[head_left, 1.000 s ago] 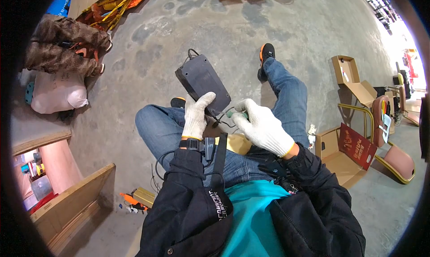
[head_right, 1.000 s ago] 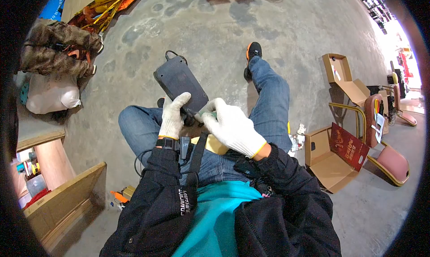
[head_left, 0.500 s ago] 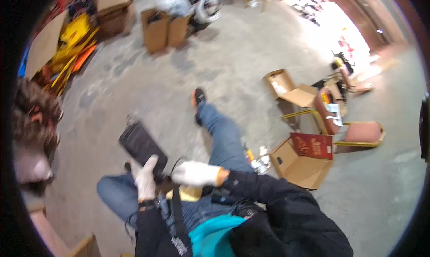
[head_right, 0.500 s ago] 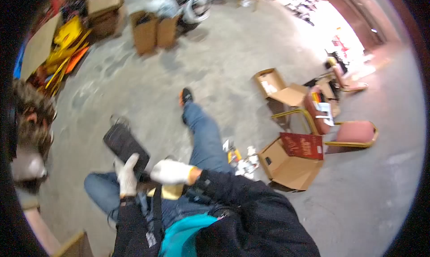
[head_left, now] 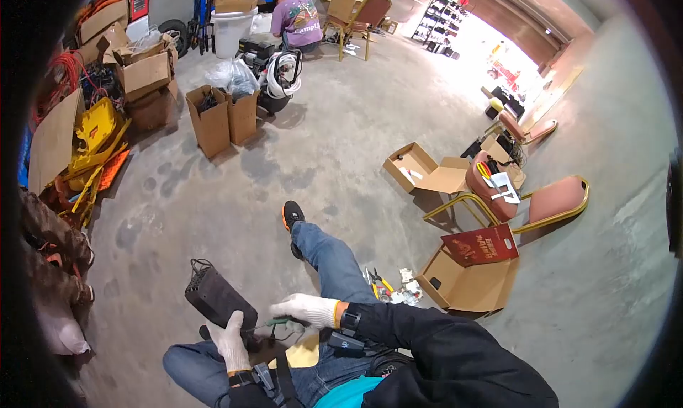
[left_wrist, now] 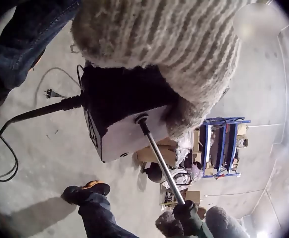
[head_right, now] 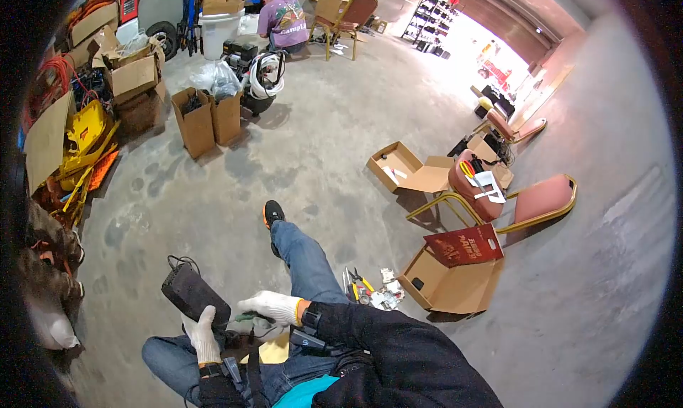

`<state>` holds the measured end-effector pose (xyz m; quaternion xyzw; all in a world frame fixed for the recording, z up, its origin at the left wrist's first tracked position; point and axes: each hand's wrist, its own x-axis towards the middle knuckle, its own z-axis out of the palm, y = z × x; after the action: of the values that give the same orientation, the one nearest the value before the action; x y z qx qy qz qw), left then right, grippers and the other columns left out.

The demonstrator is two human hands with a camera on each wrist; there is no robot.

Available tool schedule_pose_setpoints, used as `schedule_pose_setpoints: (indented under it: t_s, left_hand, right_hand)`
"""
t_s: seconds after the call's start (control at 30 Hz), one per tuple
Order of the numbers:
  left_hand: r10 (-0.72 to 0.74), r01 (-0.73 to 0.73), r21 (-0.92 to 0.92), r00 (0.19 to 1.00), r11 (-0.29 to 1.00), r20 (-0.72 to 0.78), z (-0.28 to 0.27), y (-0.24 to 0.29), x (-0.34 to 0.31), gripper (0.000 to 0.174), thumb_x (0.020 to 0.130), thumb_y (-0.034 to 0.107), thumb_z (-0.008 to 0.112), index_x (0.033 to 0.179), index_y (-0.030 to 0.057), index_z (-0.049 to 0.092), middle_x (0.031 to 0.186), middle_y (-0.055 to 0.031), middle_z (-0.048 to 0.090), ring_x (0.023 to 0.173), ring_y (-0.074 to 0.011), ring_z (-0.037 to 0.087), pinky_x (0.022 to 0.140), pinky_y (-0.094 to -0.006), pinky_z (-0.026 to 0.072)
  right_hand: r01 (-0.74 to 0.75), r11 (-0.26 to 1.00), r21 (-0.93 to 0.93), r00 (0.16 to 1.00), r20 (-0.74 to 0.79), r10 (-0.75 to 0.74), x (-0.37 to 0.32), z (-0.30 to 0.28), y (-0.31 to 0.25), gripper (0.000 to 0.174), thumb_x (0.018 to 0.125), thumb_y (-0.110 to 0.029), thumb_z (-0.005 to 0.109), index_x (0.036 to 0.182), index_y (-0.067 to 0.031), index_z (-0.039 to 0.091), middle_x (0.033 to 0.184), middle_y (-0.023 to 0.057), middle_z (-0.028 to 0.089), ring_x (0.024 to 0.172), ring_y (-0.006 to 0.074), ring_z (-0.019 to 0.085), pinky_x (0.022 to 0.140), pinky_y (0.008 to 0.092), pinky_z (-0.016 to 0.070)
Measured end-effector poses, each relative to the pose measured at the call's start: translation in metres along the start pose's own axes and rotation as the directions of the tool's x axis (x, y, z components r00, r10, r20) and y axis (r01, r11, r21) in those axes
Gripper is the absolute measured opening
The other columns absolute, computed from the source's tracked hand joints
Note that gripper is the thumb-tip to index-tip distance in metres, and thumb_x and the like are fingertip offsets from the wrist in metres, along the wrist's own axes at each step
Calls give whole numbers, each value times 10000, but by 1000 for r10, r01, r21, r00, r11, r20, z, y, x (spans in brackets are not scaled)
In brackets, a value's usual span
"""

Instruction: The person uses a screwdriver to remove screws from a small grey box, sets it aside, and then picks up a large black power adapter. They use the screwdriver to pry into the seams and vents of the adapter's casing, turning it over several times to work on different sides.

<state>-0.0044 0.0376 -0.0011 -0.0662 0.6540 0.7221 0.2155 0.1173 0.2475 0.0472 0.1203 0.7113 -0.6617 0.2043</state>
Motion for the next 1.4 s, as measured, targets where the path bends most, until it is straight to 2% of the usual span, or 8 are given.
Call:
schedule_pose_setpoints:
  t_s: [0.07,0.13,0.2,0.47,0.6,0.8,1.13,1.4]
  left_hand:
    - [24,-24,45,1000,999,2,-3,-10,2,786,814,-23,781,1537,0,473,1392,-127,631,1192,-300,648,1062,-403,528]
    - [46,-45,89,999,995,-1,-5,-12,4,796,810,-23,786,1540,2,472,1393,-126,631,1194,-302,647,1065,-403,526]
    - [33,-34,109,999,994,12,-7,-7,4,805,803,-19,794,1541,5,472,1389,-126,632,1192,-303,647,1067,-405,526]
    - [-2,7,140,999,990,-40,-9,-17,8,764,819,-2,786,1522,-2,485,1369,-130,642,1176,-297,655,1046,-410,534]
    - [0,-1,-6,999,1000,-37,-10,-22,12,712,842,6,768,1501,-4,499,1348,-136,648,1157,-295,664,1022,-415,543]
    - [52,-53,78,998,996,17,-6,-17,9,756,798,-19,794,1493,-28,497,1335,-141,654,1133,-294,676,1017,-403,557]
    - [-88,86,184,996,979,5,-3,1,4,811,764,-46,809,1504,-36,478,1342,-151,653,1130,-299,681,1001,-401,573]
    - [-26,25,127,1000,992,9,2,7,-2,848,756,-25,816,1526,-35,462,1358,-156,643,1143,-305,673,1008,-398,561]
  right_hand:
    - [239,946,-222,971,36,-237,-4,5,-1,184,997,-183,591,1090,-106,730,714,-6,589,594,137,592,524,291,489]
    - [-405,863,303,914,130,384,-3,8,-26,254,1029,-299,577,1011,-102,736,619,-39,514,532,111,531,512,269,455]
    - [-368,893,259,930,107,352,6,14,-15,364,1033,-400,576,943,-86,737,556,-30,423,484,118,466,491,274,426]
    - [156,575,-803,943,-52,-328,-3,39,-39,304,961,-238,560,942,5,741,931,253,751,906,454,724,753,506,563]
    - [-62,986,-156,986,-165,36,-4,19,-28,357,939,-344,642,875,1,707,863,163,719,874,334,739,764,473,563]
    - [-420,782,460,906,258,335,2,18,-9,424,1030,-468,554,815,-115,645,595,-60,476,445,47,323,412,259,250]
    - [88,611,-787,979,-46,-199,-10,47,-11,354,1034,-357,589,1108,-24,684,892,273,719,917,472,713,827,566,560]
    - [-435,835,336,898,228,376,0,10,1,444,1067,-495,548,926,-108,714,715,-55,596,580,25,461,485,233,339]
